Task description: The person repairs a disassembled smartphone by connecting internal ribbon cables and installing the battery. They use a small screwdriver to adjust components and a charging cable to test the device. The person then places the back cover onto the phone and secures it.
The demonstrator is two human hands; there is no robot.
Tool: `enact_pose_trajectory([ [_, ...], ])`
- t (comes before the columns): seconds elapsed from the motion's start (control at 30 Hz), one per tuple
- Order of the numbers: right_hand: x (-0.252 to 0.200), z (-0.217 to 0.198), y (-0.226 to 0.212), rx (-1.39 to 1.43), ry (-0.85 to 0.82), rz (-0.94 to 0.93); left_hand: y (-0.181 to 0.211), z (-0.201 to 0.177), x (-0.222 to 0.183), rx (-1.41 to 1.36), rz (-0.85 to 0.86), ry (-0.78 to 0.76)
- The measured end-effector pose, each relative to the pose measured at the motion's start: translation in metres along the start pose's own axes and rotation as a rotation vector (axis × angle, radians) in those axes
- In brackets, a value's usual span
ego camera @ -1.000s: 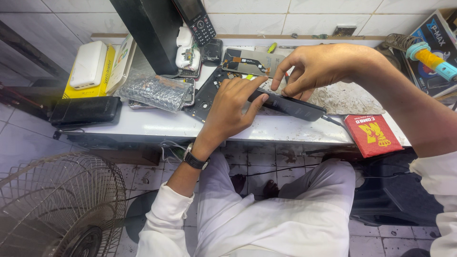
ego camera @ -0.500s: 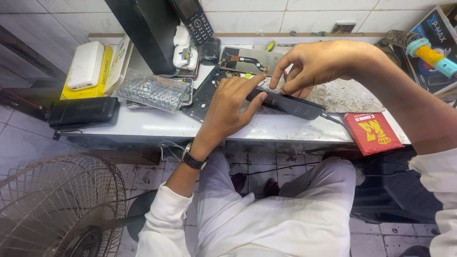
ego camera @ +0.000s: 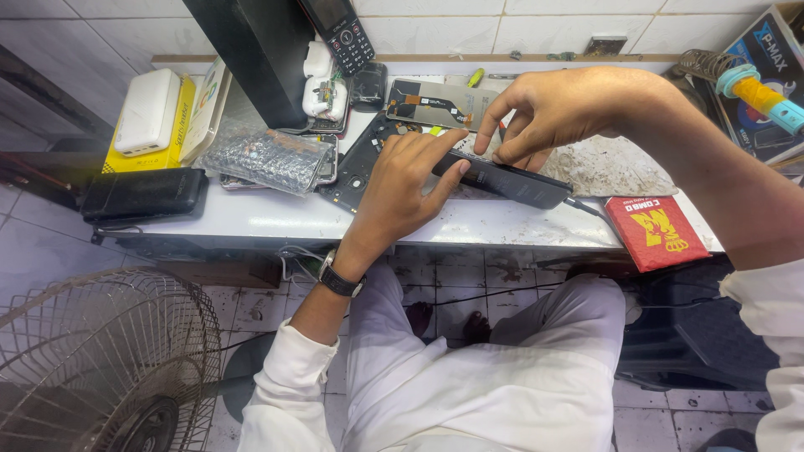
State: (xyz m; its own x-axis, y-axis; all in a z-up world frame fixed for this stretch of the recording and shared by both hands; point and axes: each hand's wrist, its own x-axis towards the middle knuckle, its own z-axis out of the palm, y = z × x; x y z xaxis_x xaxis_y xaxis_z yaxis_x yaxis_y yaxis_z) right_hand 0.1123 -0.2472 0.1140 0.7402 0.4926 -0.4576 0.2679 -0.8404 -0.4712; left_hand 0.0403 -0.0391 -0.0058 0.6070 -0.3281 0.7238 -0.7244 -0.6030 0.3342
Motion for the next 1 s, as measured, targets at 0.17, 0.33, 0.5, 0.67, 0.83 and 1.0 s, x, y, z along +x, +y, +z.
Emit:
enact_pose_trajectory([
  [0.17,-0.0009,0.0004,-0.0005,-0.025,0.009,0.014,-0.0003,0.0007,-0.0004,0.0,-0.009,-0.005],
  [0.33,-0.0001,0.0003,-0.0006,-0.017,0.005,0.033,-0.0005,0.0008,-0.0007,-0.001,-0.013,-0.007],
  [0.5,0.0013,-0.0004,0.0008,-0.008,-0.008,0.025,-0.0005,0.0006,-0.0005,0.0,-0.013,-0.004],
  [0.67,0.0005,-0.0014,0.0001,-0.032,-0.021,0.036,-0.0007,0.0008,-0.001,-0.005,-0.011,-0.004],
  [0.83,-0.0001,-0.0024,-0.003,-0.076,-0.045,0.093,-0.0012,0.0008,-0.0007,-0.011,0.006,0.013],
  [1.0,-0.0013,-0.002,-0.0044,-0.051,-0.06,0.052,0.0004,-0.0017,-0.0009,-0.048,-0.005,-0.008],
])
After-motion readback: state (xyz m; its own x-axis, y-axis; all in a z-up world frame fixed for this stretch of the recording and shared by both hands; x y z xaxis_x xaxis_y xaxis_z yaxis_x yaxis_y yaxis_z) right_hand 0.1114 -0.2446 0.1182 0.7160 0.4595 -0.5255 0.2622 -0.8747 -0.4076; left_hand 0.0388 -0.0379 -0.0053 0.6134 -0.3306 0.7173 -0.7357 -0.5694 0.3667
